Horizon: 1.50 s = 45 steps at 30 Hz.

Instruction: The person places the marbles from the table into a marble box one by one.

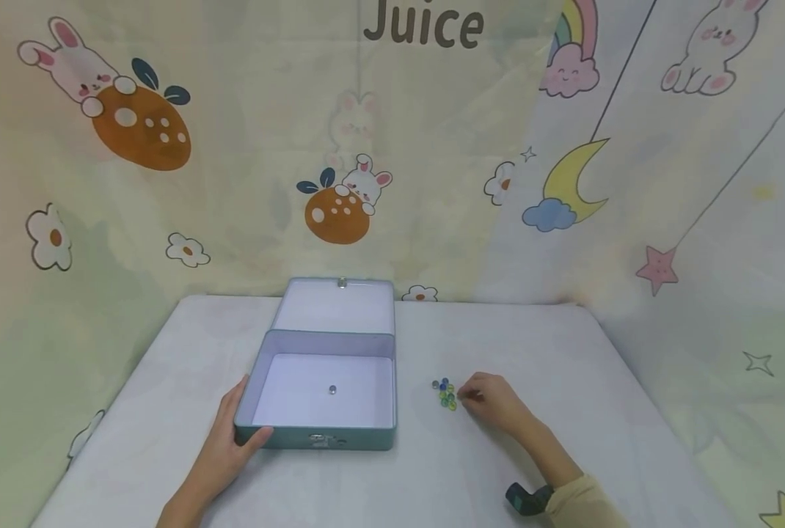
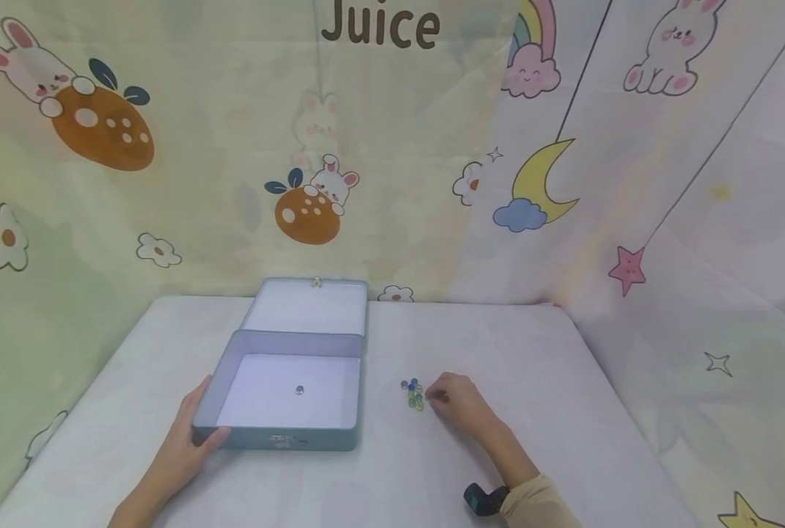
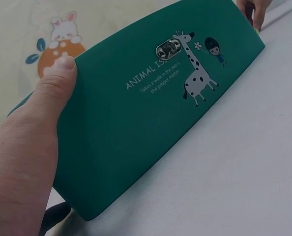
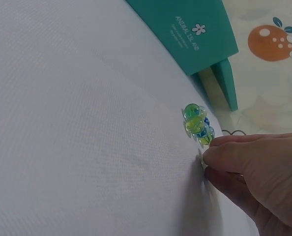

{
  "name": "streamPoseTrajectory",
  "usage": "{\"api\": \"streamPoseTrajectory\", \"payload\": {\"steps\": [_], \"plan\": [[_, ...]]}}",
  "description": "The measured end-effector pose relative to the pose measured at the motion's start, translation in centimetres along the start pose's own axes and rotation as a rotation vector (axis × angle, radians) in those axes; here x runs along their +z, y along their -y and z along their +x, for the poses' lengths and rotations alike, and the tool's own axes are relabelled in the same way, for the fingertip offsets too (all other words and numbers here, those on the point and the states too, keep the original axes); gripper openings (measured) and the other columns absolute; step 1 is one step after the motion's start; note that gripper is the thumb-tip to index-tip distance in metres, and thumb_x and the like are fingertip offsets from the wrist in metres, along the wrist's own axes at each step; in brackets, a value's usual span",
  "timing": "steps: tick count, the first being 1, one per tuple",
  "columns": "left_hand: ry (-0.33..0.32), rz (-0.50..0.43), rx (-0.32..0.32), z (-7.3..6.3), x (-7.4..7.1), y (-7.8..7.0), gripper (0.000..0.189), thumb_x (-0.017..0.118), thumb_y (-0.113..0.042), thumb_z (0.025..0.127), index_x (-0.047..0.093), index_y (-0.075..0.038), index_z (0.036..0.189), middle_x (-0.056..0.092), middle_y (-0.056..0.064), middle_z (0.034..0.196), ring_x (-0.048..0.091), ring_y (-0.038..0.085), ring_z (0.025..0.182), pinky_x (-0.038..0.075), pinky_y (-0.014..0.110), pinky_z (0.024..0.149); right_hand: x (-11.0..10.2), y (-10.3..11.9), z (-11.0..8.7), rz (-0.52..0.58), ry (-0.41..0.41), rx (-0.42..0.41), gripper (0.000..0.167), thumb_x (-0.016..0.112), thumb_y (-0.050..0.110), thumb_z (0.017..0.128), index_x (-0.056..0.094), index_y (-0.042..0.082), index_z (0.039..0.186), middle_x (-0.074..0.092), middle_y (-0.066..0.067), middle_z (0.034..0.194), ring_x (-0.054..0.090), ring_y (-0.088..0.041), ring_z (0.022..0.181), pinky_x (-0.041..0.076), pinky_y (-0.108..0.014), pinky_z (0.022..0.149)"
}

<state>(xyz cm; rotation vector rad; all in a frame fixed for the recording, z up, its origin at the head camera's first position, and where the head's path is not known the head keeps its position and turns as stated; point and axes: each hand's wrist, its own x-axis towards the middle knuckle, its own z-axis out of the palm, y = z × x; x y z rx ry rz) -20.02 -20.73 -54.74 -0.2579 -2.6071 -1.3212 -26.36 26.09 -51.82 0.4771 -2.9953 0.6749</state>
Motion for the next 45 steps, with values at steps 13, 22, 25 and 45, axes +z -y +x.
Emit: {"api": "streamPoseTrajectory", "payload": {"steps": [13,22,25,45], "plan": [[0.014,0.009,-0.013,0.0,-0.1,0.0,0.094,0.070,-0.031,0.083,0.008,-0.021,0.154,0.021,0.019,0.152,0.024,0.048,0.137,0.025,0.071,0.103,-0.6,0.6,-0.3,0.019,-0.012,0.031,0.016,0.072,0.002,0.078,0.074,0.014,0.088,0.067,0.004,0.089,0.064,-0.012,0.086,0.058,-0.025,0.075],[0.005,0.006,-0.007,0.2,-0.3,0.2,0.094,0.070,-0.030,0.084,0.009,-0.020,0.154,0.022,0.018,0.152,0.024,0.047,0.137,0.025,0.071,0.103,-0.9,1.2,-0.5,0.032,-0.023,0.024,0.015,0.072,0.003,0.079,0.074,0.015,0.089,0.068,0.005,0.089,0.064,-0.010,0.086,0.058,-0.024,0.075],[0.003,0.000,-0.004,0.2,-0.2,0.2,0.094,0.070,-0.030,0.083,0.010,-0.019,0.154,0.022,0.019,0.152,0.024,0.048,0.137,0.024,0.071,0.103,-1.0,1.3,-0.7,0.036,-0.012,0.020,0.015,0.072,0.003,0.080,0.074,0.015,0.089,0.068,0.005,0.090,0.065,-0.011,0.086,0.058,-0.024,0.075],[-0.003,0.022,-0.014,-0.1,0.0,0.0,0.094,0.069,-0.029,0.084,0.008,-0.021,0.154,0.021,0.020,0.152,0.024,0.049,0.137,0.024,0.072,0.103,-1.8,2.5,-0.9,0.103,-0.007,-0.091,0.016,0.071,0.001,0.081,0.074,0.011,0.093,0.068,0.004,0.092,0.066,-0.011,0.087,0.056,-0.018,0.073]]}}
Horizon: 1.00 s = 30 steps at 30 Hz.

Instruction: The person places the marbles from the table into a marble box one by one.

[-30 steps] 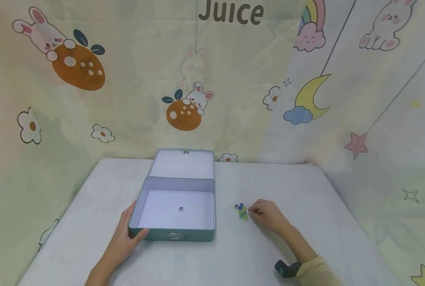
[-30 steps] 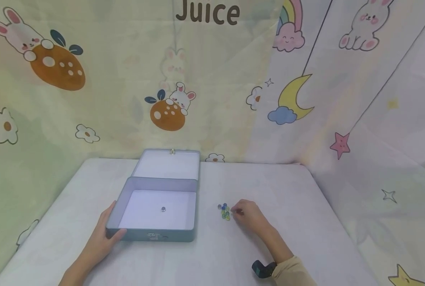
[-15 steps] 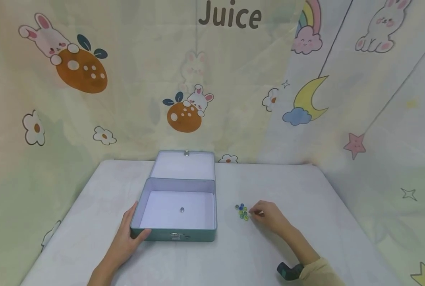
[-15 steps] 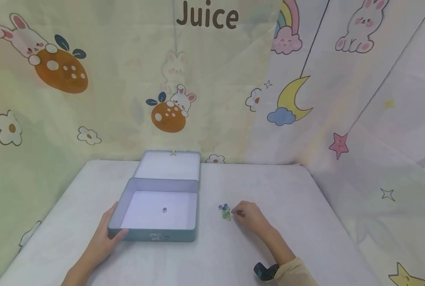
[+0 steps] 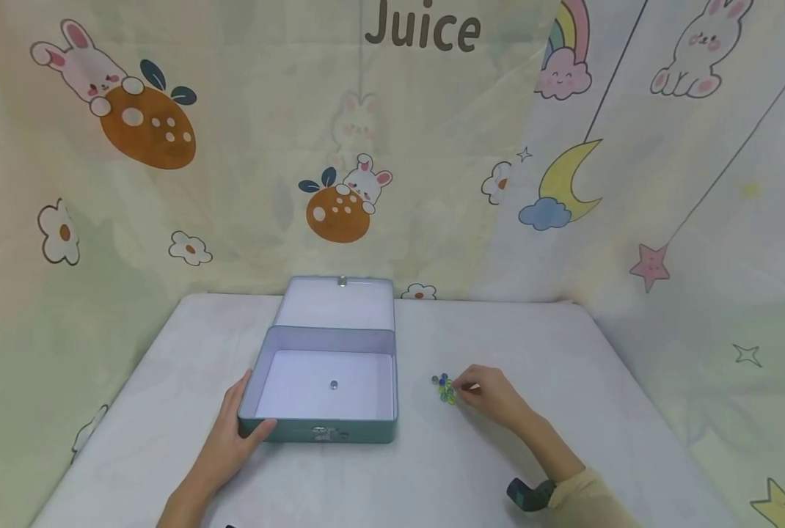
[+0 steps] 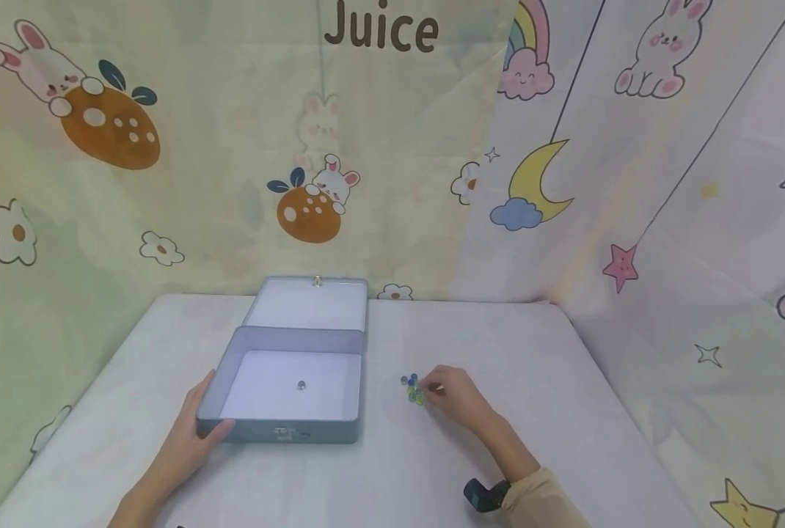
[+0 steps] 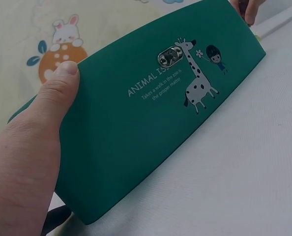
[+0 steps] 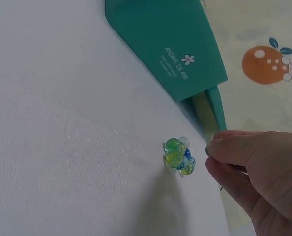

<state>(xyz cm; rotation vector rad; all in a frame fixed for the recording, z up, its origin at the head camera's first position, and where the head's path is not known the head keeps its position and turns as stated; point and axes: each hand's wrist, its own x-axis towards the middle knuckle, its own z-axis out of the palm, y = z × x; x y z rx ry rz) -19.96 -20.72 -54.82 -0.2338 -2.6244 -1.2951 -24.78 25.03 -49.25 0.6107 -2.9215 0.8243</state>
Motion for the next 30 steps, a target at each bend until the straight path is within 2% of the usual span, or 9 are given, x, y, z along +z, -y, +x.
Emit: {"api": "streamPoseTrajectory", "payload": {"steps": [5,10,17,21,25,30], "plan": [[-0.004,0.002,0.004,0.1,-0.1,-0.1,0.094,0.070,-0.029,0.084,0.008,-0.020,0.154,0.021,0.020,0.152,0.023,0.049,0.137,0.024,0.072,0.103,-0.4,0.6,0.2,0.046,-0.003,-0.053,0.015,0.070,0.000,0.081,0.073,0.008,0.093,0.069,-0.001,0.093,0.066,-0.014,0.087,0.057,-0.019,0.073],[-0.005,0.004,0.007,0.1,-0.1,-0.2,0.093,0.070,-0.029,0.084,0.010,-0.017,0.154,0.021,0.021,0.152,0.024,0.050,0.137,0.024,0.072,0.102,-0.7,1.2,0.3,0.094,0.002,-0.064,0.014,0.070,0.000,0.082,0.072,0.007,0.093,0.068,0.000,0.094,0.067,-0.015,0.089,0.056,-0.017,0.074],[-0.001,0.006,-0.002,-0.2,0.0,-0.1,0.094,0.069,-0.029,0.084,0.008,-0.022,0.154,0.021,0.021,0.152,0.024,0.049,0.137,0.025,0.072,0.102,-0.9,2.5,0.7,0.157,0.017,-0.085,0.011,0.068,0.000,0.083,0.072,0.004,0.093,0.068,-0.003,0.094,0.067,-0.016,0.088,0.056,-0.017,0.074],[0.007,0.004,-0.010,-0.4,0.0,-0.2,0.093,0.069,-0.030,0.085,0.008,-0.017,0.154,0.021,0.021,0.152,0.024,0.050,0.137,0.025,0.072,0.102,-1.1,3.3,1.1,0.148,0.032,-0.093,0.011,0.069,0.002,0.083,0.073,0.006,0.093,0.069,0.001,0.092,0.066,-0.013,0.087,0.056,-0.018,0.075],[0.001,0.007,0.014,-0.3,0.0,-0.2,0.093,0.070,-0.029,0.084,0.011,-0.014,0.154,0.022,0.022,0.151,0.025,0.049,0.136,0.027,0.072,0.101,-1.4,4.2,1.5,0.117,0.047,-0.071,0.011,0.071,0.005,0.083,0.074,0.009,0.093,0.068,0.006,0.091,0.064,-0.009,0.085,0.057,-0.019,0.076],[-0.019,0.006,0.043,-0.1,-0.3,0.0,0.092,0.071,-0.030,0.083,0.014,-0.012,0.153,0.023,0.021,0.150,0.027,0.049,0.134,0.028,0.072,0.099,-1.6,5.4,2.5,0.091,0.074,-0.099,0.010,0.071,0.007,0.083,0.074,0.011,0.092,0.068,0.007,0.089,0.063,-0.006,0.081,0.056,-0.017,0.076]]}}
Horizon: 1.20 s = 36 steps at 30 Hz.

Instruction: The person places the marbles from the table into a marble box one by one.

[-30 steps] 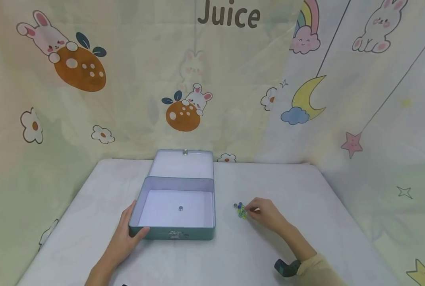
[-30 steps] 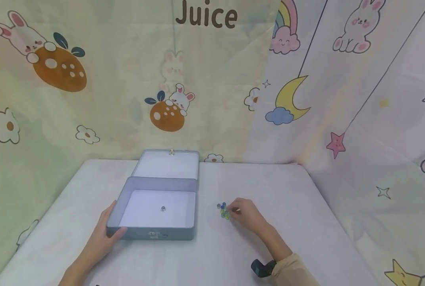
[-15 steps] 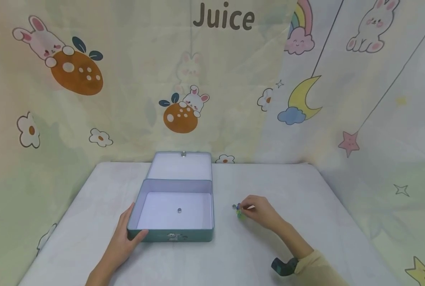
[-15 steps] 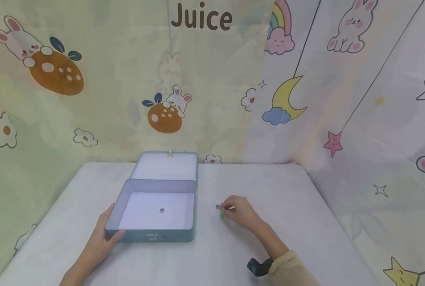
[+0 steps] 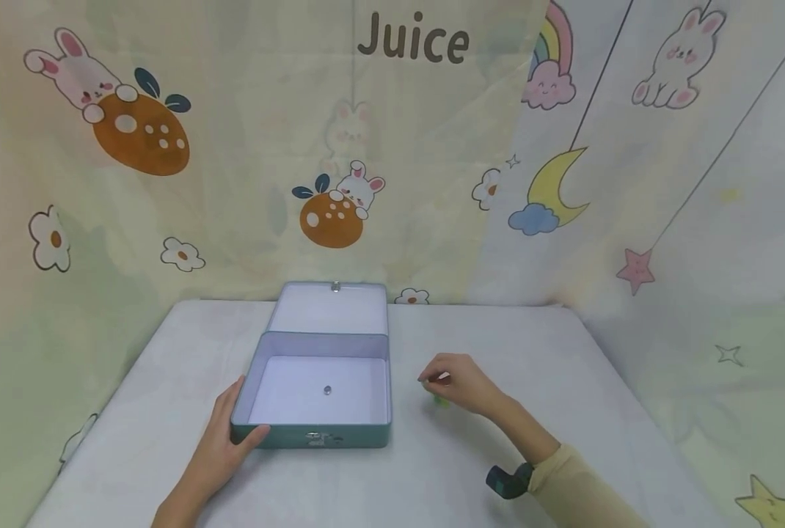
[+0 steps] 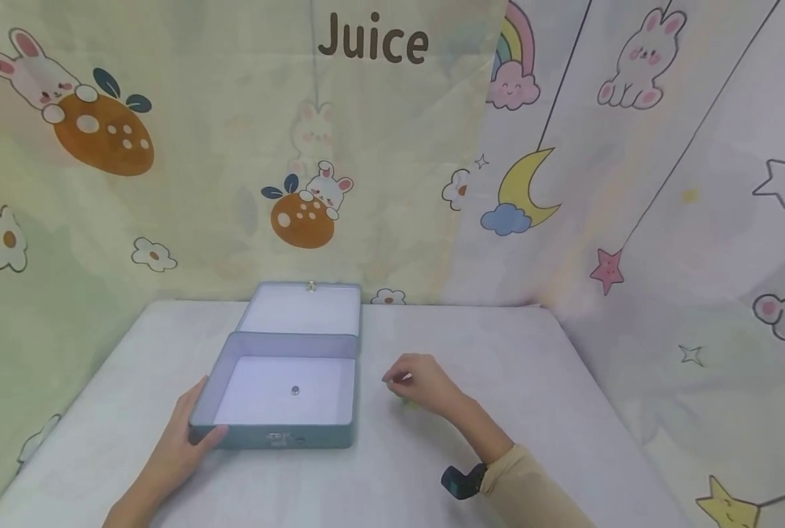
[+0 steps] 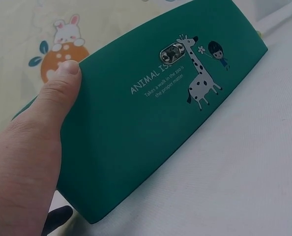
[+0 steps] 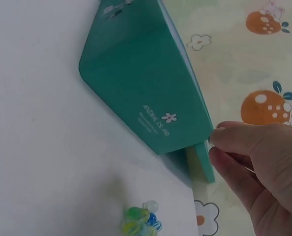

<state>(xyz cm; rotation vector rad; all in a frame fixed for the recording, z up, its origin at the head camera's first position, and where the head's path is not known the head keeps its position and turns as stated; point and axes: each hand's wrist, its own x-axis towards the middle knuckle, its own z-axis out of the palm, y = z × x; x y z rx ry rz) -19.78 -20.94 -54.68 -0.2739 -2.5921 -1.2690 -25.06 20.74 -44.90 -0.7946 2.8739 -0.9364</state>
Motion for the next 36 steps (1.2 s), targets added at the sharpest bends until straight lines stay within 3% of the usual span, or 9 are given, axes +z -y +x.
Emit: {"api": "streamPoseTrajectory", "payload": {"steps": [10,17,23,32,36], "plan": [[-0.013,0.003,0.002,-0.5,-0.2,-0.1,0.092,0.072,-0.027,0.082,0.015,-0.011,0.153,0.024,0.024,0.149,0.027,0.050,0.134,0.028,0.073,0.098,0.3,2.2,3.0,0.002,0.012,-0.093,0.010,0.070,0.008,0.084,0.072,0.010,0.094,0.068,0.004,0.090,0.065,-0.007,0.085,0.055,-0.014,0.073],[0.002,0.000,-0.019,-0.7,-0.1,-0.4,0.091,0.070,-0.029,0.084,0.013,-0.011,0.153,0.024,0.023,0.149,0.027,0.049,0.134,0.028,0.073,0.098,0.0,4.1,5.6,-0.097,0.111,-0.155,0.008,0.069,0.010,0.086,0.073,0.008,0.093,0.067,0.002,0.089,0.063,-0.005,0.081,0.054,-0.013,0.072],[0.010,0.018,-0.036,-0.5,0.0,-0.4,0.092,0.069,-0.033,0.085,0.011,-0.013,0.154,0.023,0.023,0.150,0.027,0.050,0.135,0.027,0.073,0.099,-0.2,5.7,7.9,-0.235,0.178,-0.152,0.005,0.069,0.014,0.086,0.072,0.013,0.090,0.067,0.005,0.087,0.060,-0.002,0.079,0.051,-0.010,0.070],[0.027,0.010,-0.052,-0.4,-0.1,0.0,0.092,0.068,-0.032,0.086,0.008,-0.016,0.154,0.021,0.021,0.150,0.025,0.050,0.135,0.026,0.073,0.099,0.9,6.6,10.4,-0.314,0.266,-0.193,0.005,0.069,0.013,0.086,0.071,0.017,0.082,0.066,0.008,0.080,0.057,-0.001,0.073,0.050,-0.011,0.068],[0.029,0.002,-0.045,-0.5,0.1,-0.1,0.092,0.068,-0.032,0.086,0.009,-0.016,0.154,0.022,0.021,0.150,0.025,0.050,0.135,0.027,0.073,0.098,1.5,6.8,11.0,-0.331,0.363,-0.219,0.004,0.069,0.013,0.086,0.072,0.015,0.086,0.065,0.010,0.080,0.056,-0.001,0.074,0.049,-0.010,0.069]]}}
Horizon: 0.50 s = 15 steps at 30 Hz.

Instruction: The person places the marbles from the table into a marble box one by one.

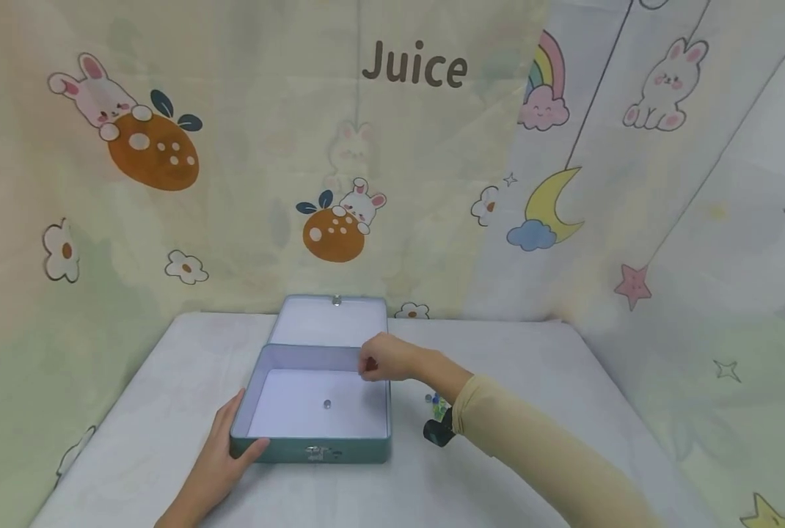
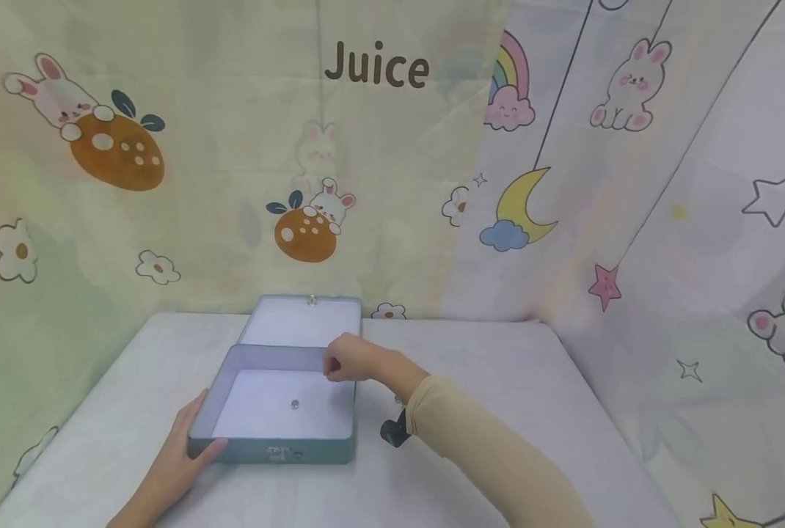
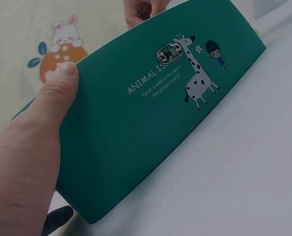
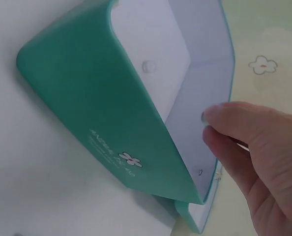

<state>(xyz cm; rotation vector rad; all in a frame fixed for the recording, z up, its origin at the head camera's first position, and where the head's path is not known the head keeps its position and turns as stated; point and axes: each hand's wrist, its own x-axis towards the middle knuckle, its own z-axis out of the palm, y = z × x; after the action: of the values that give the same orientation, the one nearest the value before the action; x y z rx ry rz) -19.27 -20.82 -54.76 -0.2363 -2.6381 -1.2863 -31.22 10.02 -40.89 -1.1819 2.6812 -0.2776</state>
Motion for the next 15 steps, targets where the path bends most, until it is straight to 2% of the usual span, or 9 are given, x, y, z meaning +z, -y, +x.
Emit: {"api": "streamPoseTrajectory", "payload": {"steps": [4,6,11,15], "plan": [[0.007,-0.015,0.000,-0.3,0.3,-0.1,0.091,0.069,-0.031,0.085,0.010,-0.016,0.154,0.022,0.021,0.149,0.026,0.049,0.135,0.028,0.073,0.097,0.5,0.2,0.7,-0.034,0.128,-0.015,0.004,0.068,0.013,0.087,0.072,0.014,0.089,0.063,0.012,0.078,0.055,-0.002,0.072,0.049,-0.011,0.067],[0.009,-0.022,0.000,-0.3,0.5,-0.2,0.092,0.069,-0.031,0.086,0.009,-0.017,0.154,0.022,0.020,0.150,0.026,0.049,0.135,0.028,0.073,0.098,0.7,0.2,1.0,-0.066,0.163,-0.017,0.004,0.068,0.013,0.087,0.072,0.015,0.089,0.062,0.013,0.077,0.055,-0.002,0.071,0.048,-0.011,0.066],[0.002,-0.012,0.006,-0.2,0.4,-0.1,0.092,0.069,-0.032,0.086,0.009,-0.019,0.154,0.022,0.020,0.150,0.026,0.049,0.135,0.028,0.073,0.098,1.0,0.4,2.3,-0.107,0.189,-0.033,0.005,0.068,0.013,0.087,0.072,0.015,0.089,0.061,0.013,0.076,0.054,-0.002,0.071,0.047,-0.011,0.064],[0.000,0.000,0.013,0.1,-0.1,0.1,0.091,0.068,-0.033,0.086,0.010,-0.015,0.154,0.022,0.019,0.150,0.026,0.049,0.135,0.029,0.073,0.098,0.9,0.8,3.6,-0.109,0.193,-0.042,0.005,0.068,0.013,0.087,0.071,0.017,0.088,0.062,0.013,0.077,0.055,-0.001,0.071,0.047,-0.011,0.065]]}}
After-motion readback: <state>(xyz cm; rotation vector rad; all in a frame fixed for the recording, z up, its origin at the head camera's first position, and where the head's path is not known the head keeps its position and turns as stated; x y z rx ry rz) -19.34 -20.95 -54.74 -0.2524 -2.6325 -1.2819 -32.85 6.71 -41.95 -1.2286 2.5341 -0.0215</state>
